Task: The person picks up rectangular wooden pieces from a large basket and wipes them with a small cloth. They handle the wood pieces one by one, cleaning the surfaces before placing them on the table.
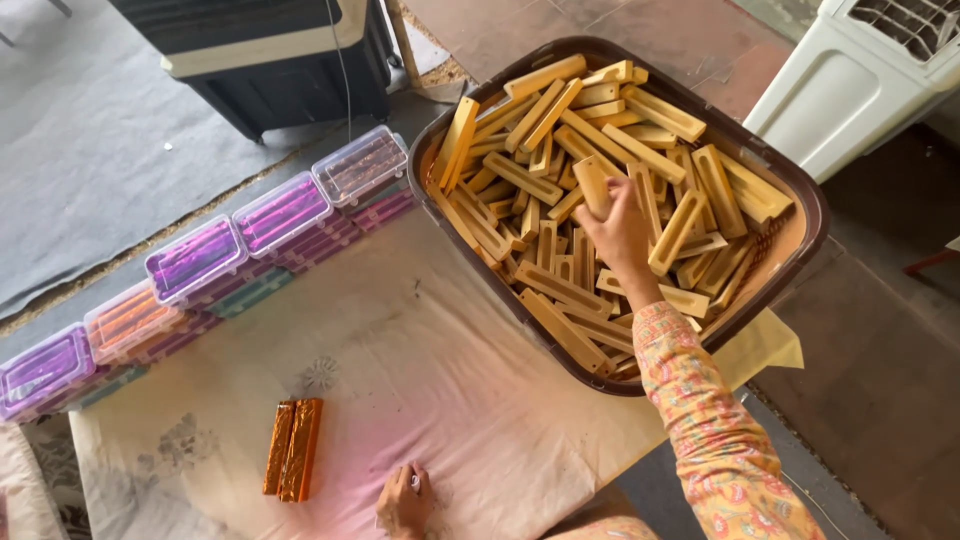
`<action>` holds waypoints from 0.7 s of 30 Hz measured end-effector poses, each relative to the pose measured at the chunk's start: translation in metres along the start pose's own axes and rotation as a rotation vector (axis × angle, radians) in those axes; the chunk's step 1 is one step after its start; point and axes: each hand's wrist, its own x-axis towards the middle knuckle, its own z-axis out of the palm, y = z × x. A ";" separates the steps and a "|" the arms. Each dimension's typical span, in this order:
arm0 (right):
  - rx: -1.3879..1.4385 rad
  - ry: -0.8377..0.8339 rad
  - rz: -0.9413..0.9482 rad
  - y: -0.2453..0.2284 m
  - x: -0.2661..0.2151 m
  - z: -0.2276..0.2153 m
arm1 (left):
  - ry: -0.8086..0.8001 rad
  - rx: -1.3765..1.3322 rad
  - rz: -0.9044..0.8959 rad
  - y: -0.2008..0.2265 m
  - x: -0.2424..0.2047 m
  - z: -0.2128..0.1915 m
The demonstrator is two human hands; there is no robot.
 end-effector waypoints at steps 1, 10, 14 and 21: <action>-0.003 -0.003 -0.001 -0.005 -0.003 0.000 | -0.002 -0.001 -0.004 0.000 0.000 0.000; -0.620 -0.810 -0.056 -0.007 -0.007 0.008 | -0.040 -0.006 0.009 0.003 0.004 -0.007; -0.354 -0.676 0.272 -0.023 0.002 0.002 | -0.065 -0.025 -0.006 0.005 0.006 -0.010; -0.332 -0.817 0.278 0.034 0.006 0.023 | -0.023 -0.090 0.048 0.012 0.014 -0.023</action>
